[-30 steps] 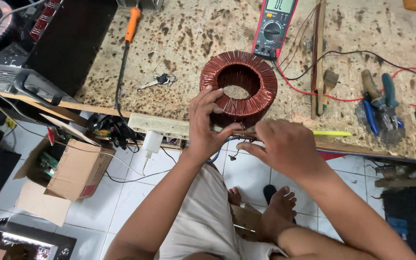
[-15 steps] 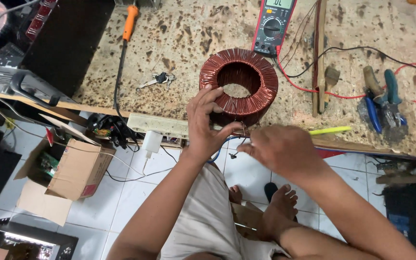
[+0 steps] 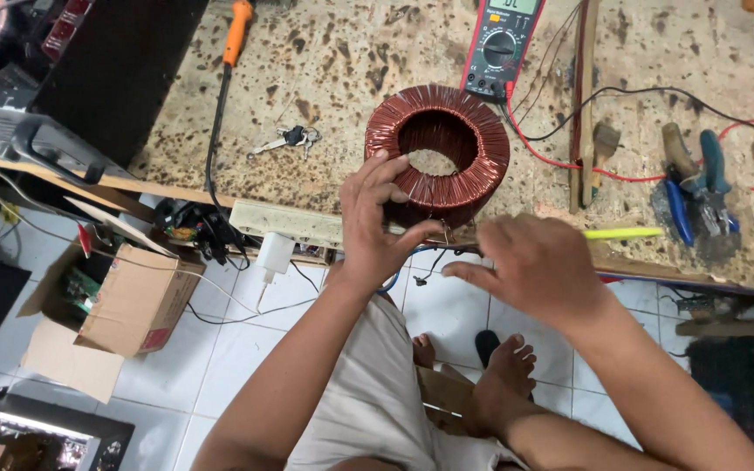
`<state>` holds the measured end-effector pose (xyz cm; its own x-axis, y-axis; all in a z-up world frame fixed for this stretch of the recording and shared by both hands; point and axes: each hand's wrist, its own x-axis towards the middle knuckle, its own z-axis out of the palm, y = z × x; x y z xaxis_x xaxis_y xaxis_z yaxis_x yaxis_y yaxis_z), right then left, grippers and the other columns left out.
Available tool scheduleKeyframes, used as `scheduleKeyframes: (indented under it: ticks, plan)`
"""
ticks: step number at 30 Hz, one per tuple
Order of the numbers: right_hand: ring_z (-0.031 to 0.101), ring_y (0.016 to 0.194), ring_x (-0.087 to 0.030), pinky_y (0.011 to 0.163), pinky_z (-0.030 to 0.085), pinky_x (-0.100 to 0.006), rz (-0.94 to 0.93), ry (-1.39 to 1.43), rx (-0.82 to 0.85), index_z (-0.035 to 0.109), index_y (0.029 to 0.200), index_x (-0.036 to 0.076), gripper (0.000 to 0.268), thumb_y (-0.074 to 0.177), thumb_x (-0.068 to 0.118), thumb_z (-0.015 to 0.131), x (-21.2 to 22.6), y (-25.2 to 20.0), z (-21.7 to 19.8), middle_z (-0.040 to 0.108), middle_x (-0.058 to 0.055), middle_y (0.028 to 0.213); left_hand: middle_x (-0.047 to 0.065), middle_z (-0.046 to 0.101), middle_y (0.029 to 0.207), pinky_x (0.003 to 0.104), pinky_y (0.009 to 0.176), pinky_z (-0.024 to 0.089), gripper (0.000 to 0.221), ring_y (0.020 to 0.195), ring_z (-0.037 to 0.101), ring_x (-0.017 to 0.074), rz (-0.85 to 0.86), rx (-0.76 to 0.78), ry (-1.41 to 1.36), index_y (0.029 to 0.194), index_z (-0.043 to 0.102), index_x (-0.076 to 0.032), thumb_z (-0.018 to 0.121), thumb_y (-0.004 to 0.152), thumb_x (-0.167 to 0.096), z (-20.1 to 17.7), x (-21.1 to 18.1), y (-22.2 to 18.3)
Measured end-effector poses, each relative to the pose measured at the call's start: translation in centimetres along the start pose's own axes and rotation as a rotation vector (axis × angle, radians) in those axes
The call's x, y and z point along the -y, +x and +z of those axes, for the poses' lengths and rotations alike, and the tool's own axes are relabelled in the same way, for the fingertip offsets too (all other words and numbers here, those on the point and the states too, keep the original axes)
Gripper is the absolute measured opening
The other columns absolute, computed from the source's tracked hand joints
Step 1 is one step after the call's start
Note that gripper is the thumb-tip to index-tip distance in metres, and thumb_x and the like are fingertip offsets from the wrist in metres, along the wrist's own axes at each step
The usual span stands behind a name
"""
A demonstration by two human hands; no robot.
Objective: The person is working on a toroidal transformer core, stripping wire ends, twisting them together, and using pliers to secure connections at a workbench.
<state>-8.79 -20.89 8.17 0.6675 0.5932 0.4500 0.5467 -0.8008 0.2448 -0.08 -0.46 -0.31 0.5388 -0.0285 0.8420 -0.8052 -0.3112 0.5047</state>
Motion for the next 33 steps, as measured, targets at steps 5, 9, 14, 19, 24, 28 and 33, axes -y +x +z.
scheduleKeyframes:
  ticks: [5, 9, 14, 19, 24, 28, 33]
  plan:
    - [0.062, 0.064, -0.021, 0.057, 0.051, -0.034, -0.093, -0.263, -0.069, 0.048, 0.076, 0.018, 0.059, 0.096, 0.072, 0.058, -1.4, 2.2, -0.4, 0.044, 0.0, 0.069, 0.006, 0.063, 0.138, 0.05, 0.11, 0.039, 0.061, 0.137, 0.054, 0.0336, -0.007, 0.015, 0.028, 0.104, 0.053, -0.014, 0.091, 0.072, -0.049, -0.2, 0.1, -0.5]
    - [0.059, 0.059, -0.018, 0.056, 0.05, -0.032, -0.142, -0.264, -0.106, 0.05, 0.073, 0.019, 0.056, 0.097, 0.068, 0.056, -1.8, 2.8, 0.6, 0.045, 0.001, 0.066, 0.006, 0.063, 0.139, 0.051, 0.109, 0.038, 0.06, 0.136, 0.054, 0.0333, -0.013, 0.028, 0.028, 0.105, 0.053, -0.015, 0.092, 0.072, -0.046, -0.2, 0.3, -0.5]
    - [0.056, 0.054, -0.018, 0.053, 0.049, -0.033, -0.172, -0.185, -0.119, 0.054, 0.071, 0.021, 0.039, 0.102, 0.046, 0.054, 0.1, 1.3, 0.2, 0.047, 0.003, 0.063, 0.007, 0.064, 0.139, 0.052, 0.108, 0.038, 0.062, 0.136, 0.055, 0.0332, -0.005, 0.016, 0.027, 0.104, 0.054, -0.014, 0.091, 0.071, -0.05, 0.0, 0.3, -0.7]
    - [0.057, 0.055, -0.018, 0.051, 0.047, -0.03, -0.1, -0.115, -0.105, 0.058, 0.072, 0.019, 0.056, 0.097, 0.069, 0.058, -0.5, 1.5, -1.0, 0.05, 0.002, 0.062, 0.006, 0.064, 0.14, 0.051, 0.107, 0.038, 0.064, 0.134, 0.056, 0.0325, -0.002, 0.0, 0.055, 0.104, 0.054, -0.014, 0.092, 0.068, -0.052, 0.0, 0.3, -0.6]
    - [0.058, 0.059, -0.02, 0.056, 0.051, -0.034, -0.246, -0.299, -0.105, 0.05, 0.071, 0.022, 0.055, 0.097, 0.07, 0.052, -2.8, 3.3, -0.1, 0.046, 0.001, 0.064, 0.004, 0.066, 0.134, 0.049, 0.102, 0.041, 0.062, 0.129, 0.059, 0.0317, 0.023, 0.0, 0.077, 0.1, 0.053, -0.015, 0.089, 0.07, -0.056, -0.3, 0.0, 0.2]
    - [0.058, 0.057, -0.024, 0.055, 0.051, -0.04, -0.336, -0.311, -0.056, 0.053, 0.072, 0.021, 0.053, 0.097, 0.068, 0.05, -3.9, 4.1, 1.4, 0.049, -0.002, 0.063, 0.002, 0.067, 0.128, 0.047, 0.099, 0.042, 0.063, 0.123, 0.062, 0.03, 0.057, 0.013, 0.117, 0.094, 0.053, -0.017, 0.089, 0.066, -0.059, -0.5, 0.5, 0.6]
    - [0.057, 0.054, -0.023, 0.052, 0.048, -0.04, -0.376, -0.285, 0.003, 0.053, 0.07, 0.022, 0.046, 0.097, 0.059, 0.058, -2.6, 3.2, 0.4, 0.052, 0.0, 0.061, 0.001, 0.067, 0.129, 0.046, 0.099, 0.042, 0.062, 0.123, 0.061, 0.0299, 0.064, 0.018, 0.099, 0.093, 0.052, -0.016, 0.089, 0.068, -0.058, -0.7, 0.4, 0.8]
